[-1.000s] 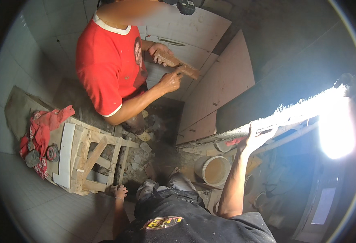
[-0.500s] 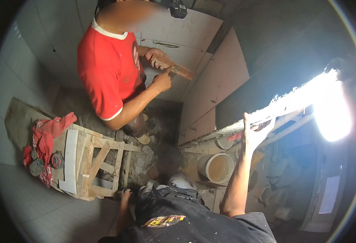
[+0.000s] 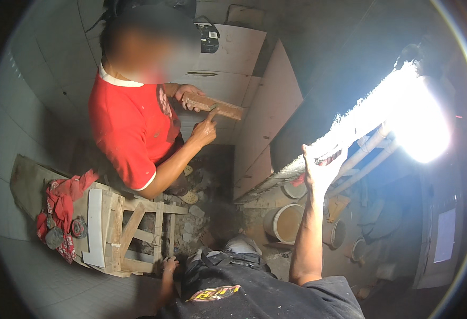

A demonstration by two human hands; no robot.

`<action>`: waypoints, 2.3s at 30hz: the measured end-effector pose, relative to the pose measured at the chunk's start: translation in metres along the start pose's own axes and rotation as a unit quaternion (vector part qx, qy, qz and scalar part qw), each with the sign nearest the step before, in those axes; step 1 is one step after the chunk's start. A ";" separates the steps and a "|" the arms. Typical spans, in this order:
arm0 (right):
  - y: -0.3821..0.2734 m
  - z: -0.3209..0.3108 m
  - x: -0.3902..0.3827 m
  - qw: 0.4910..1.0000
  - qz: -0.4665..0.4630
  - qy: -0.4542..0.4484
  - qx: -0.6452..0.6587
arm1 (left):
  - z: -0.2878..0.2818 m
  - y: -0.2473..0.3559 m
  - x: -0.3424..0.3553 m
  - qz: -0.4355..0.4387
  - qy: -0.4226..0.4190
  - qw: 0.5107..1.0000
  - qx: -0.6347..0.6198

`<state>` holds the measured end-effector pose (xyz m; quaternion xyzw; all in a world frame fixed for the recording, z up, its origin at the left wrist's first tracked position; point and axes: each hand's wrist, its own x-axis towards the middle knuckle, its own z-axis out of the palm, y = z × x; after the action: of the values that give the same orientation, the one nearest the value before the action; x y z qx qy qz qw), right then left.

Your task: The person measures a white ceramic tile with a tape measure, marks a line with a utility knife, and cuts the tile using an angle grinder. The person then hands the cut tile to a coworker.

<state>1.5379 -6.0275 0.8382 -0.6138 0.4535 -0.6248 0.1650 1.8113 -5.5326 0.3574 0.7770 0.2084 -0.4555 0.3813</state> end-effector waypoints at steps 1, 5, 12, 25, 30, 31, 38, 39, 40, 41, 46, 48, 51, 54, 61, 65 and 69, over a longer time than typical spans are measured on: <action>0.001 -0.001 0.002 1.000 -0.005 0.000 0.000 | 0.003 0.001 0.000 -0.003 0.007 1.000 0.004; 0.004 -0.001 0.003 1.000 0.003 -0.012 0.024 | 0.001 0.000 0.015 0.028 -0.012 0.999 -0.027; 0.007 -0.001 0.004 1.000 -0.016 -0.016 -0.020 | -0.006 0.003 0.024 0.070 -0.075 0.994 -0.027; 0.017 -0.006 0.003 0.998 -0.039 -0.021 -0.048 | -0.009 0.022 0.041 -0.013 -0.173 0.985 0.008; 0.012 -0.005 0.005 0.991 -0.057 -0.003 -0.123 | -0.008 0.027 0.058 -0.058 -0.268 0.959 -0.069; 0.007 -0.003 0.005 0.989 -0.062 0.001 -0.134 | -0.014 0.030 0.065 -0.069 -0.312 0.944 -0.082; 0.003 0.003 0.005 0.987 -0.114 0.007 -0.110 | 0.003 0.037 0.040 -0.004 -0.147 0.983 0.112; 0.002 0.002 0.005 0.987 -0.122 0.002 -0.107 | 0.003 0.042 0.041 -0.023 -0.151 0.981 0.121; 0.009 -0.006 0.005 0.984 -0.128 0.009 -0.124 | 0.014 0.047 0.026 -0.061 -0.156 0.978 0.128; 0.011 -0.009 0.006 0.982 -0.133 0.015 -0.131 | 0.016 0.050 0.019 -0.067 -0.152 0.977 0.134; -0.001 -0.004 0.008 0.983 -0.131 0.003 -0.131 | 0.008 0.042 0.038 0.006 -0.176 0.975 0.134; -0.005 -0.002 0.010 0.982 -0.124 -0.002 -0.140 | 0.005 0.039 0.041 0.021 -0.184 0.975 0.122; 0.000 0.000 0.006 0.980 -0.120 0.003 -0.158 | 0.013 0.035 0.042 -0.001 -0.173 0.980 0.094; 0.000 0.002 0.006 0.987 -0.086 0.004 -0.138 | 0.012 0.041 0.045 -0.061 -0.252 0.964 0.065; -0.006 -0.001 0.003 0.991 -0.045 -0.012 -0.121 | 0.024 0.050 0.037 -0.054 -0.300 0.945 0.122; -0.005 0.000 0.004 0.987 -0.073 -0.007 -0.140 | 0.026 0.048 0.048 -0.028 -0.206 0.972 0.110; -0.003 -0.002 0.004 0.980 -0.095 -0.002 -0.175 | 0.026 0.053 0.058 -0.053 -0.239 0.966 0.084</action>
<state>1.5368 -6.0281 0.8431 -0.6747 0.4949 -0.5476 -0.0039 1.8610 -5.5873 0.3208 0.6629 0.1130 -0.6630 0.3290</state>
